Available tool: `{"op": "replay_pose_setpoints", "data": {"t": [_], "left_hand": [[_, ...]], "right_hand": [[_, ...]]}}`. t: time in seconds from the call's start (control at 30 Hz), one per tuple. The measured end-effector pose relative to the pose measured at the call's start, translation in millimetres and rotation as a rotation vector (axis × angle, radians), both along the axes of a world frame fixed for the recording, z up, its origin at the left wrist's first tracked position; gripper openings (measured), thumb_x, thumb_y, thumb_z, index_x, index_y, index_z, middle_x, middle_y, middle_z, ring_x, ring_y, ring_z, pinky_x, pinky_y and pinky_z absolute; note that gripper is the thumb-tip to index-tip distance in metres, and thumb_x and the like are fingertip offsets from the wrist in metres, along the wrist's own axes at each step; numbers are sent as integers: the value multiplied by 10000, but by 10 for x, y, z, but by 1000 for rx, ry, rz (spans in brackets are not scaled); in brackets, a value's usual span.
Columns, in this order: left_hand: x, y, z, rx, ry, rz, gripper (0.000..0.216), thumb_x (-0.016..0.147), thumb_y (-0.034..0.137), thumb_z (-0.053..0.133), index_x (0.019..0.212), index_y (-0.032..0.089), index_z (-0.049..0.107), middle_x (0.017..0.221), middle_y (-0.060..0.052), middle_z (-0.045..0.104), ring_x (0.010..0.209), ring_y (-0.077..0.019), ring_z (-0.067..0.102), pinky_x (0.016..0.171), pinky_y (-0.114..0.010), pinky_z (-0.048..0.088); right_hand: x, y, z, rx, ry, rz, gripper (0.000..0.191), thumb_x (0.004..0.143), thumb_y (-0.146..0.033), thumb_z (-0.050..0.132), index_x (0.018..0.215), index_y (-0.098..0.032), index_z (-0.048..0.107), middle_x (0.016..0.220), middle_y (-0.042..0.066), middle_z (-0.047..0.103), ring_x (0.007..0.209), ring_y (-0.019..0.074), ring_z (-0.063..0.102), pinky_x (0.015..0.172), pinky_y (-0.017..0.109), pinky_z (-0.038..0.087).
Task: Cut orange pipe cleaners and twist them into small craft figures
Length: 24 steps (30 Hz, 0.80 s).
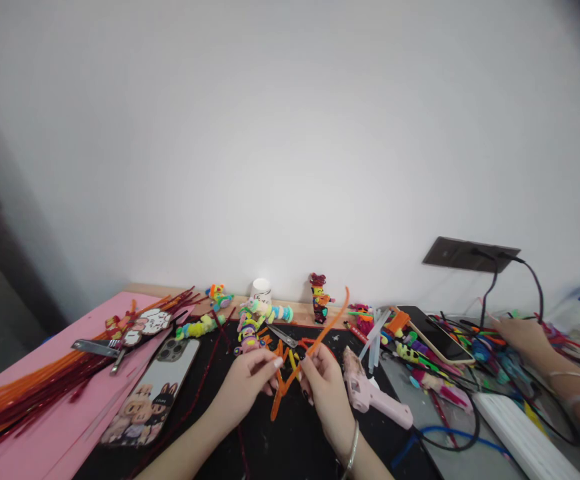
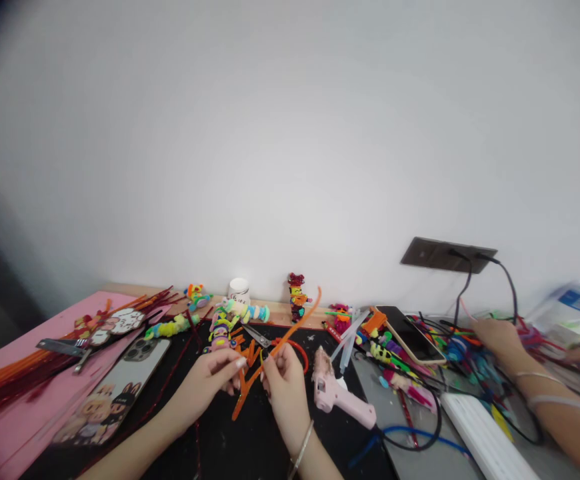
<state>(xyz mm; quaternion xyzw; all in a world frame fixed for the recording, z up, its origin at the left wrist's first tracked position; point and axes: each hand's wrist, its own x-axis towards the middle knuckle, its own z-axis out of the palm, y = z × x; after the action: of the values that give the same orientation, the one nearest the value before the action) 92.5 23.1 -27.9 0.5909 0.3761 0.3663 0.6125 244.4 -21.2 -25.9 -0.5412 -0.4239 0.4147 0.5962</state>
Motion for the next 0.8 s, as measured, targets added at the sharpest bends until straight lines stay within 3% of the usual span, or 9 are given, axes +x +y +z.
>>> {"op": "replay_pose_setpoints", "data": {"t": [0.07,0.13,0.3,0.4,0.6,0.8], "left_hand": [[-6,21,-1,-61,-67,91,367,748,519,649,727,156,601,581,25,581,557,-120,561,552,-228,478],[-5,28,-12,-135,-103,85,377,718,527,688,746,163,594,589,35,582,561,-110,561,558,-219,480],[23,-25,-57,-196,-25,-159,411,672,528,733,677,170,533,501,51,549,450,-85,500,503,-212,437],[32,-57,-45,-171,16,-211,429,680,564,710,671,167,549,472,60,511,423,-79,460,466,-203,385],[25,-17,-13,-107,32,-70,511,700,660,627,620,158,580,440,62,450,385,-77,383,424,-210,291],[-12,22,-12,1,51,84,534,759,645,577,531,163,574,406,43,442,417,-101,399,480,-235,306]], "right_hand": [[0,2,7,-16,44,-50,309,748,-456,654,732,-217,458,506,-78,483,392,76,372,367,188,270],[-6,4,7,-20,70,-65,327,730,-475,664,755,-214,469,513,-61,524,383,85,401,349,190,292],[-19,6,-17,4,78,-61,318,727,-453,678,759,-213,472,479,-83,495,371,76,399,347,179,314],[-20,7,-21,24,96,-28,312,738,-443,678,786,-210,475,487,-89,498,374,71,398,352,174,316],[-12,7,-27,-3,100,6,352,729,-479,684,782,-212,461,526,-63,553,378,79,422,347,181,326],[-26,-9,-3,15,90,4,345,760,-481,661,756,-219,436,525,-69,530,385,72,391,362,180,309]]}}
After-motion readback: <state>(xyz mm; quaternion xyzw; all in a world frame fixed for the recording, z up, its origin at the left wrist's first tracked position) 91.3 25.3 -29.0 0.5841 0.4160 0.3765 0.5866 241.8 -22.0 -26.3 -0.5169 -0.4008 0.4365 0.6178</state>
